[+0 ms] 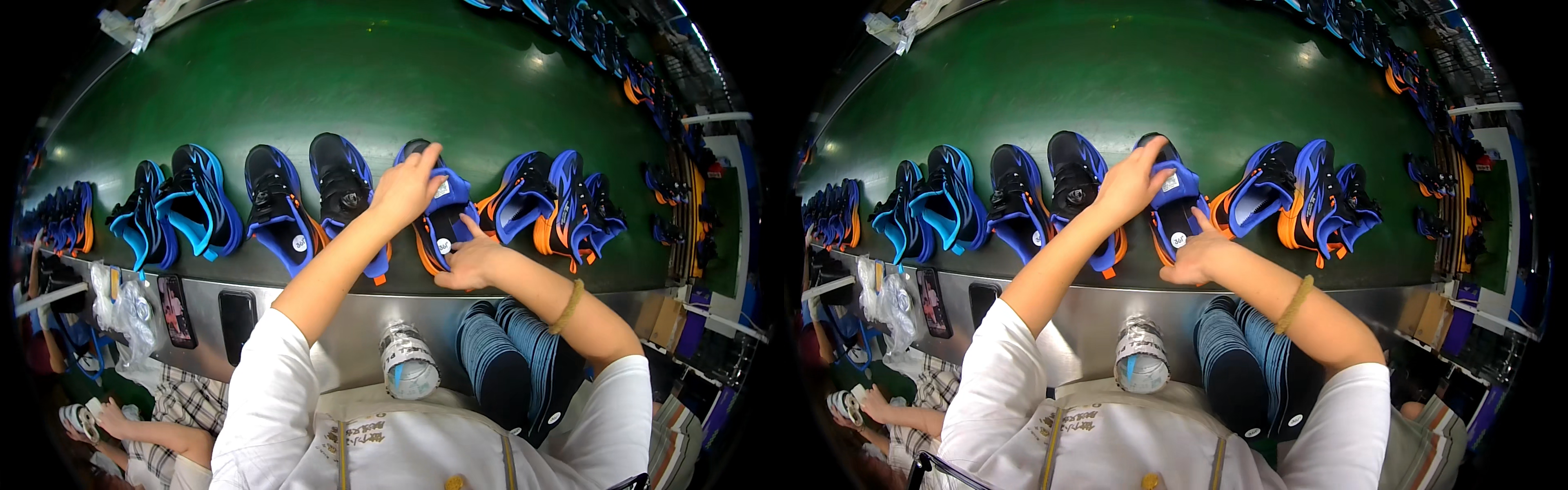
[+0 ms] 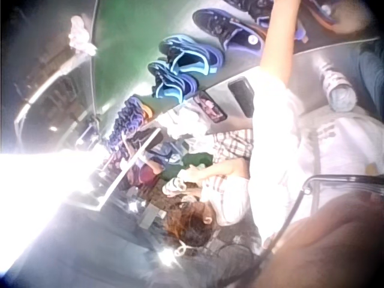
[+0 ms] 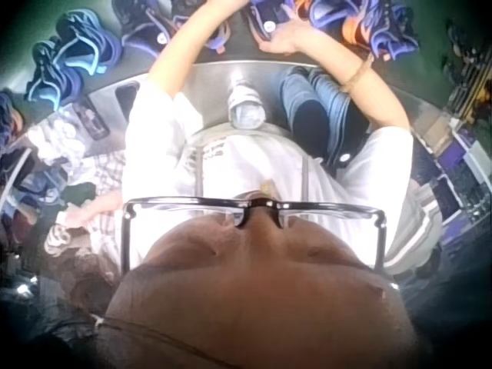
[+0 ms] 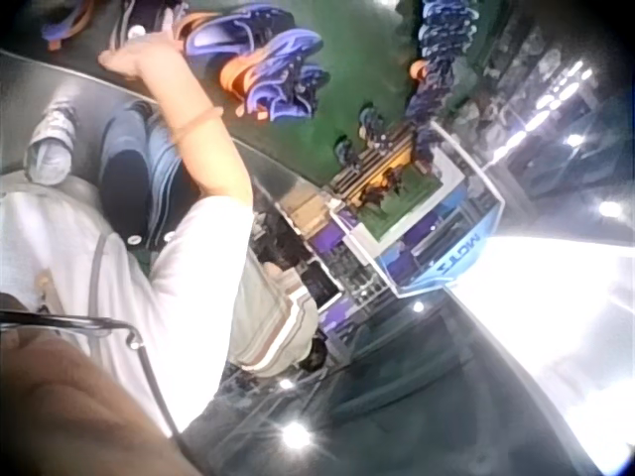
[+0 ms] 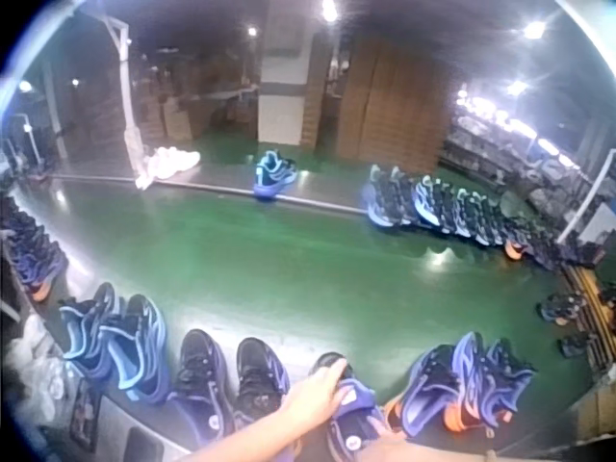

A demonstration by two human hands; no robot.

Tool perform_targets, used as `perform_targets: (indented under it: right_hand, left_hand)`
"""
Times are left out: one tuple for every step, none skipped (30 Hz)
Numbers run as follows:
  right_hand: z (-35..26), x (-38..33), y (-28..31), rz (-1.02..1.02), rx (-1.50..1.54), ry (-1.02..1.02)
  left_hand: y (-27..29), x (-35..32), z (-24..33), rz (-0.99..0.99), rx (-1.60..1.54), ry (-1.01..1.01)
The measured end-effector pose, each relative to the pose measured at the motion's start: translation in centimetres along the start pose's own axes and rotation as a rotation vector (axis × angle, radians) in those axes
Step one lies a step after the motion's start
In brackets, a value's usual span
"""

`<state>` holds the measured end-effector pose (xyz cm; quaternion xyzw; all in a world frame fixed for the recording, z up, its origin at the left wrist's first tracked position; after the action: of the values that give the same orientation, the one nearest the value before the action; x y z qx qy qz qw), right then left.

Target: The person inserts insoles into shoes on a production line. The person picks up insoles from a stack, places one inside each shoe, and presses down to secure it.

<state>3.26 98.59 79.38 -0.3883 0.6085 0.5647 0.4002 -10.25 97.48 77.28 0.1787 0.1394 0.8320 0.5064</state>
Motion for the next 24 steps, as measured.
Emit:
perform_targets:
  right_hand:
    - [-0.1, 0.3, -0.2, -0.001, 0.007, -0.003]
    - [-0.1, 1.0, -0.3, -0.010, 0.004, -0.031]
    - [-0.2, 1.4, -0.2, -0.020, 0.000, -0.057]
    - [-0.6, 1.3, -0.1, 0.056, 0.034, -0.076]
    - [-0.6, 0.8, -0.6, 0.054, 0.042, -0.080]
    - [-0.4, 0.2, -0.8, 0.175, 0.058, -0.062]
    - [-0.3, -0.7, -0.7, 0.300, 0.065, -0.041]
    - [-0.5, -2.6, -0.6, 0.524, 0.159, -0.077]
    - [-1.1, -3.9, -1.5, 0.524, 0.162, -0.078]
    - [-1.6, -5.0, -2.2, 0.595, 0.107, -0.126]
    - [-2.0, -5.7, -2.4, 0.666, 0.053, -0.172]
    - [-2.5, -5.8, -2.9, 0.504, -0.009, -0.178]
    - [-2.5, -6.0, -2.9, 0.504, 0.008, -0.191]
    - [-2.8, -5.8, -3.3, 0.359, -0.011, -0.153]
    - [-3.2, -5.6, -3.6, 0.218, -0.036, -0.112]
    - [-3.5, -5.6, -3.8, 0.181, -0.069, -0.083]
    - [-3.5, -5.8, -4.1, 0.183, -0.055, -0.092]
    - [-4.0, -6.0, -4.1, 0.182, -0.051, -0.046]
    - [-4.4, -6.5, -4.3, 0.179, -0.044, -0.002]
    - [-4.6, -7.7, -4.3, 0.261, -0.047, -0.045]
    - [-4.7, -9.1, -4.1, 0.274, -0.046, -0.051]
    - [-4.5, -11.3, -3.2, 0.478, 0.028, -0.044]
    - [-4.2, -13.8, -2.3, 0.680, 0.102, -0.038]
    - [-3.3, -16.8, -1.7, 0.880, 0.234, -0.066]
  left_hand:
    - [-0.2, 0.0, 0.1, -0.006, -0.002, -0.003]
    - [-0.7, 0.2, 0.7, -0.081, 0.094, -0.091]
    - [-1.2, 0.2, 1.1, -0.153, 0.189, -0.179]
    - [-1.1, 0.3, 1.3, -0.153, 0.229, -0.205]
    - [-1.0, 0.3, 1.3, -0.160, 0.225, -0.209]
    - [-0.7, 0.4, 1.4, -0.216, 0.257, -0.177]
    - [-0.3, 0.5, 1.2, -0.264, 0.294, -0.142]
    - [-0.1, 0.4, 1.1, -0.296, 0.303, -0.148]
    - [0.1, 0.4, 1.4, -0.298, 0.303, -0.149]
    - [0.3, 0.1, 1.4, -0.301, 0.265, -0.129]
    - [0.5, -0.4, 1.3, -0.303, 0.229, -0.107]
    - [0.5, -1.1, 1.5, -0.295, 0.182, -0.113]
    - [0.4, -1.6, 2.2, -0.313, 0.180, -0.125]
    - [0.4, -2.5, 3.0, -0.335, 0.173, -0.168]
    - [0.8, -3.3, 4.0, -0.351, 0.168, -0.210]
    - [1.0, -4.1, 4.8, -0.377, 0.187, -0.246]
    - [1.2, -4.8, 5.4, -0.404, 0.205, -0.282]
    - [1.9, -5.4, 6.1, -0.387, 0.233, -0.353]
    - [2.2, -5.3, 6.0, -0.395, 0.237, -0.364]
    - [2.3, -5.2, 5.8, -0.355, 0.315, -0.381]
    - [2.9, -5.0, 5.6, -0.304, 0.401, -0.395]
    - [3.3, -4.3, 5.5, -0.243, 0.496, -0.422]
    - [3.4, -3.3, 4.7, -0.203, 0.532, -0.410]
    - [3.7, -2.2, 4.9, -0.217, 0.514, -0.342]
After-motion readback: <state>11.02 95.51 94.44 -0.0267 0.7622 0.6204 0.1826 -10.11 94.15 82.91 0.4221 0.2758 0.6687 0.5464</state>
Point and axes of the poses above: each hand's wrist, its own x-axis towards the middle knuckle, its own y-axis out of the back of the hand, z = x × y, the point moved 4 cm from there along x, towards the middle knuckle, and after that the axes turned 13 degrees about -x, right-handed, at the moved point
